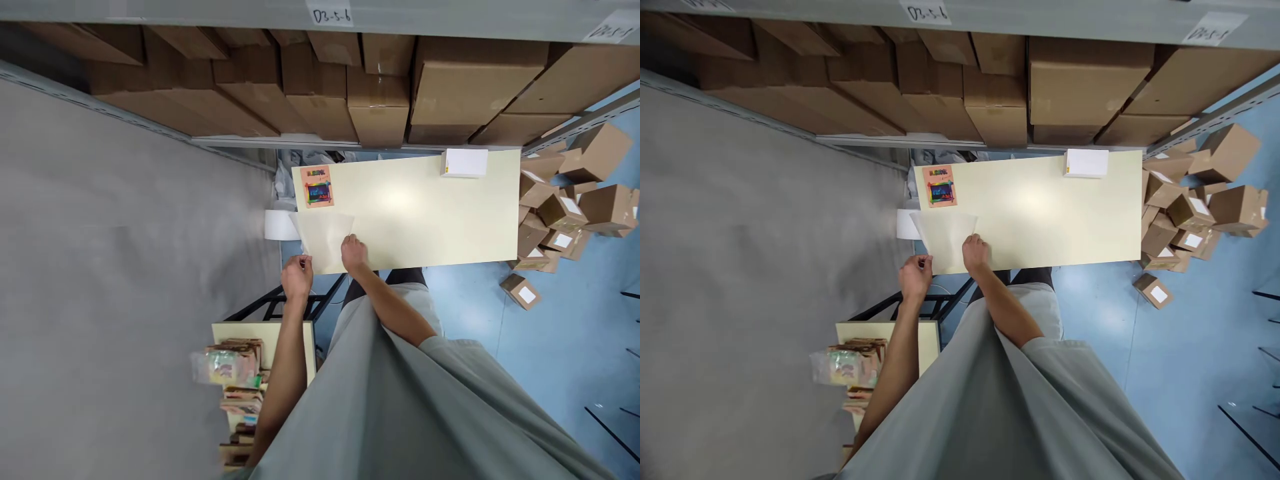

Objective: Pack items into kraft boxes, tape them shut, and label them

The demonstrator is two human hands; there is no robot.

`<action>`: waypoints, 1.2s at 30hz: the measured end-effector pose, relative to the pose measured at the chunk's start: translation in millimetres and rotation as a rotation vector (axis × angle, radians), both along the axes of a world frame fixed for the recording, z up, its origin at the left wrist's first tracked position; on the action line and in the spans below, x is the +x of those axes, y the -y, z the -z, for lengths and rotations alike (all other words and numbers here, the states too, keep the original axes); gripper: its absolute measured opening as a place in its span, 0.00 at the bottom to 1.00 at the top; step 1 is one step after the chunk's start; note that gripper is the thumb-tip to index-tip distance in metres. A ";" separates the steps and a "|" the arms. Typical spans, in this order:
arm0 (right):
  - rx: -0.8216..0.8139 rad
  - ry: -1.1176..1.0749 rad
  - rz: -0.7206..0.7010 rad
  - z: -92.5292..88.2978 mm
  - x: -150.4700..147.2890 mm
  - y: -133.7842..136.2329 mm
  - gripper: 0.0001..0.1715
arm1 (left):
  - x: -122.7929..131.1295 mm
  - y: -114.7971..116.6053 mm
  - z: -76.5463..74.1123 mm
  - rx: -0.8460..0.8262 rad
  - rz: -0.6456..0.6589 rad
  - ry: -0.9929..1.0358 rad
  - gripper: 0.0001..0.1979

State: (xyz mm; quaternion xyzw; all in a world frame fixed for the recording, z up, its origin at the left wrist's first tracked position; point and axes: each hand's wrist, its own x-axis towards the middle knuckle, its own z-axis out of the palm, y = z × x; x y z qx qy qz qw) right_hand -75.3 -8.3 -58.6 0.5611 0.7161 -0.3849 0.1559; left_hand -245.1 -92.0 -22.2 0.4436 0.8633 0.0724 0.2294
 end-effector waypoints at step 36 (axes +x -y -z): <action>-0.171 -0.137 0.441 10.1 202.0 -89.9 0.13 | 190.8 -87.5 74.7 0.093 -0.081 0.050 0.08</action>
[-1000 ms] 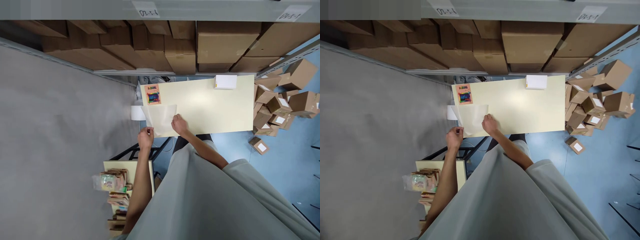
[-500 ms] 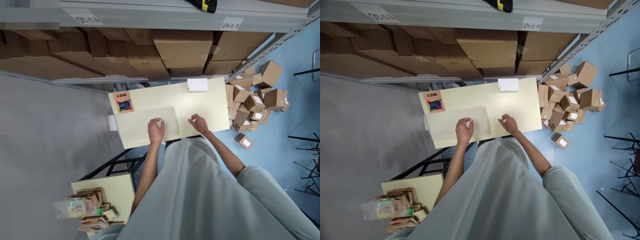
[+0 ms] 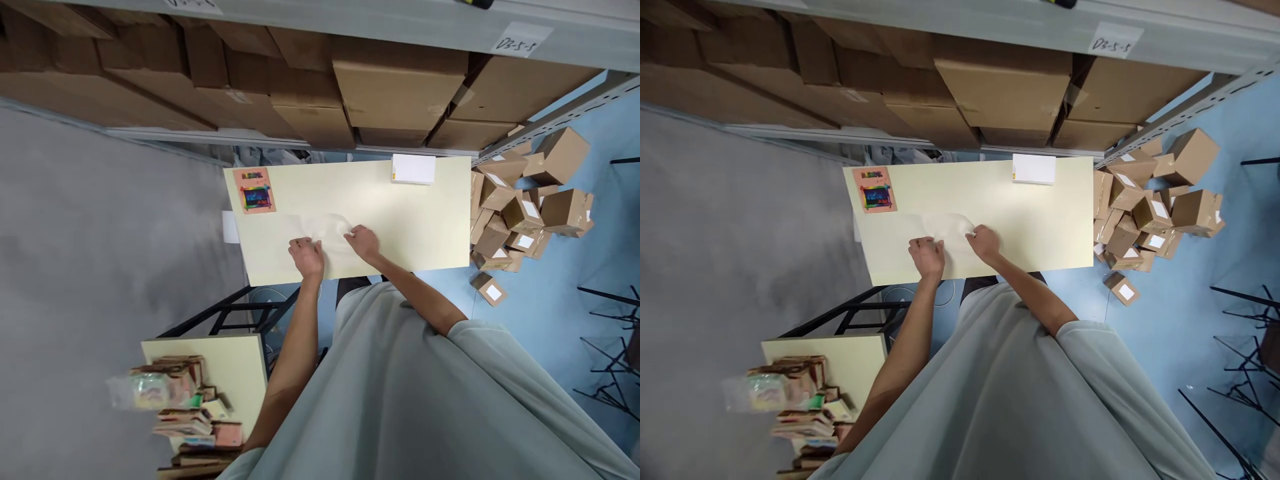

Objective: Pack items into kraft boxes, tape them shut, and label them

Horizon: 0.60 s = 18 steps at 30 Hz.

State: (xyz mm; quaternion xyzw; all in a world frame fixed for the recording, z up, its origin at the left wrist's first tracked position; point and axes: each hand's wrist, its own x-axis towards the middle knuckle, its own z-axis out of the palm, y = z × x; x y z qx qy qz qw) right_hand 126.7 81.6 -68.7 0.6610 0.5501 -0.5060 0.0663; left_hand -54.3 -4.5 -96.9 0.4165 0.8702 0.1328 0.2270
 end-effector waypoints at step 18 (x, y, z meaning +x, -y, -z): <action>0.066 -0.005 0.070 5.9 -7.5 0.0 0.23 | -36.0 6.7 -45.9 0.108 0.064 0.108 0.06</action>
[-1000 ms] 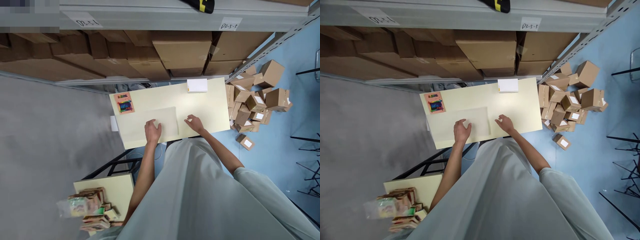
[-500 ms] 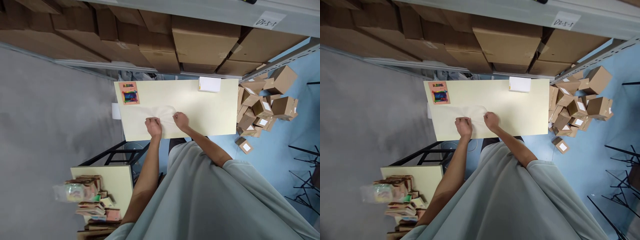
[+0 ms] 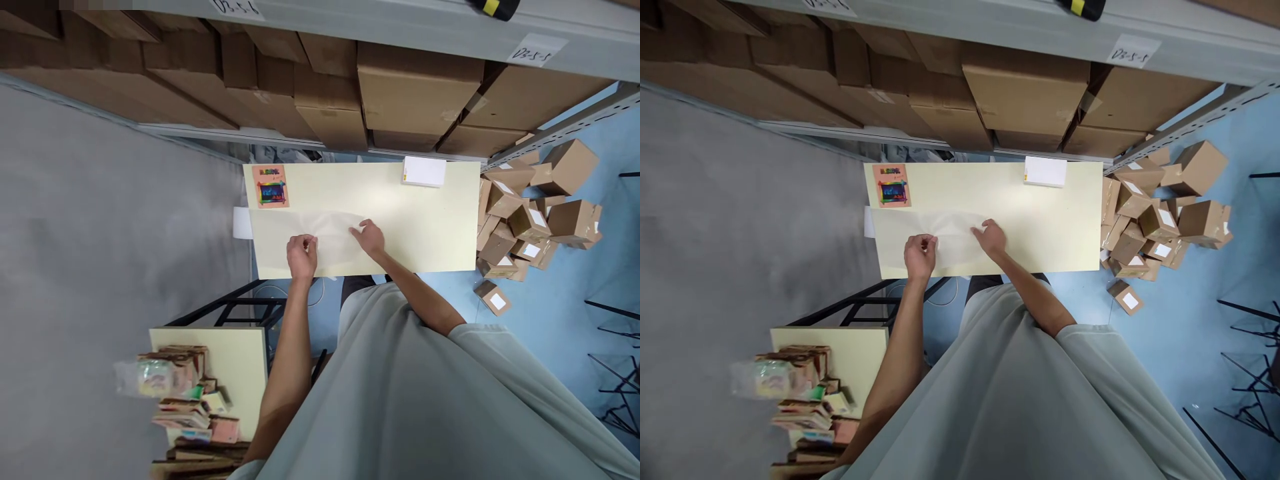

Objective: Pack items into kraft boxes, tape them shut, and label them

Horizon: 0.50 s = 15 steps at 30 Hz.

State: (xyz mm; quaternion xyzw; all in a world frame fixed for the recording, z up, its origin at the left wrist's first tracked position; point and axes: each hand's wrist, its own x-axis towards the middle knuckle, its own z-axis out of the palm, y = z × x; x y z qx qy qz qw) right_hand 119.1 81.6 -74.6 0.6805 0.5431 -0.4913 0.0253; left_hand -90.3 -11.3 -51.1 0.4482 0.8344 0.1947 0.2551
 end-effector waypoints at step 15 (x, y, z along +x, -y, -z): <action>-0.174 -0.635 0.264 -44.9 2.1 23.2 0.27 | -11.3 7.8 -68.7 0.036 0.033 0.003 0.06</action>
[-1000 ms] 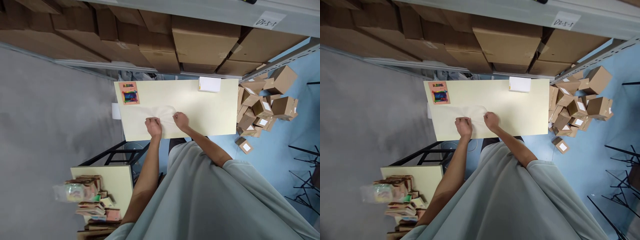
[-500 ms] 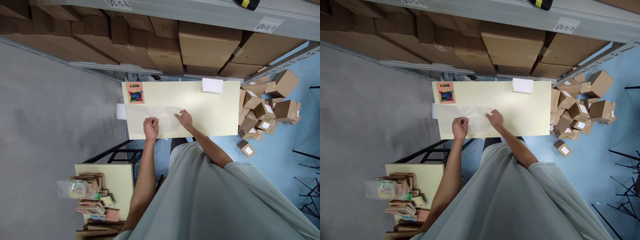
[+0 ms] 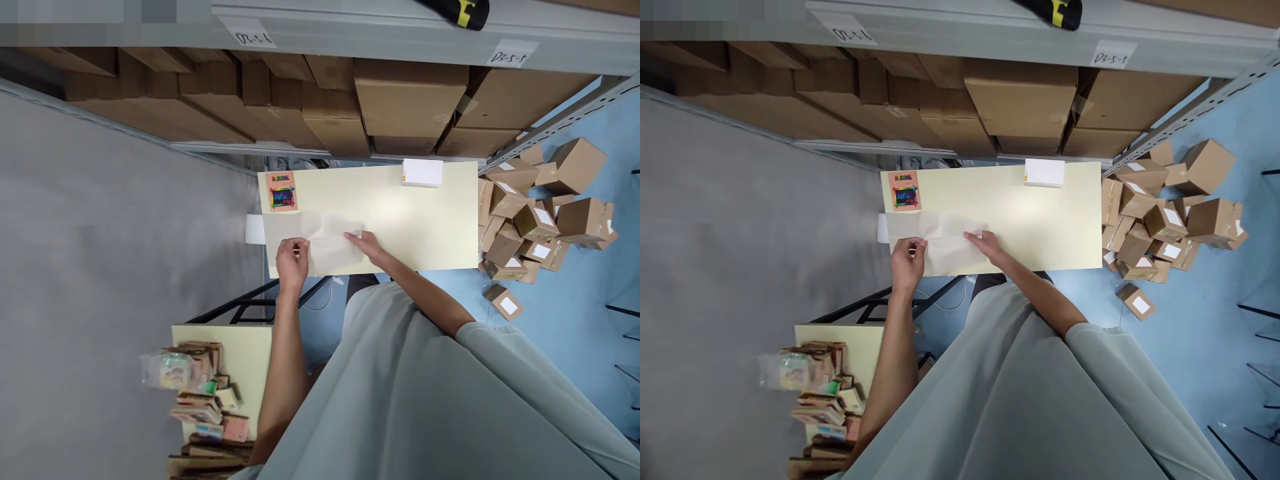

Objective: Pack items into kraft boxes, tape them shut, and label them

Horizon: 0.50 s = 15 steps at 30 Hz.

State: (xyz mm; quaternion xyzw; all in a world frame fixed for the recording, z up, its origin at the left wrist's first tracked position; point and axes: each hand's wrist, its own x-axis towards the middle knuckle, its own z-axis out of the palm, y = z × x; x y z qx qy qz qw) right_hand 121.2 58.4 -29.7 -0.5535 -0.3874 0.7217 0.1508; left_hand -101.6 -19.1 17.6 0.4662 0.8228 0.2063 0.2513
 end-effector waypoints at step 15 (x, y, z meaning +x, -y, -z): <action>0.435 0.266 0.162 -85.9 174.8 0.6 0.34 | 129.1 -29.4 -44.8 0.078 0.408 0.150 0.08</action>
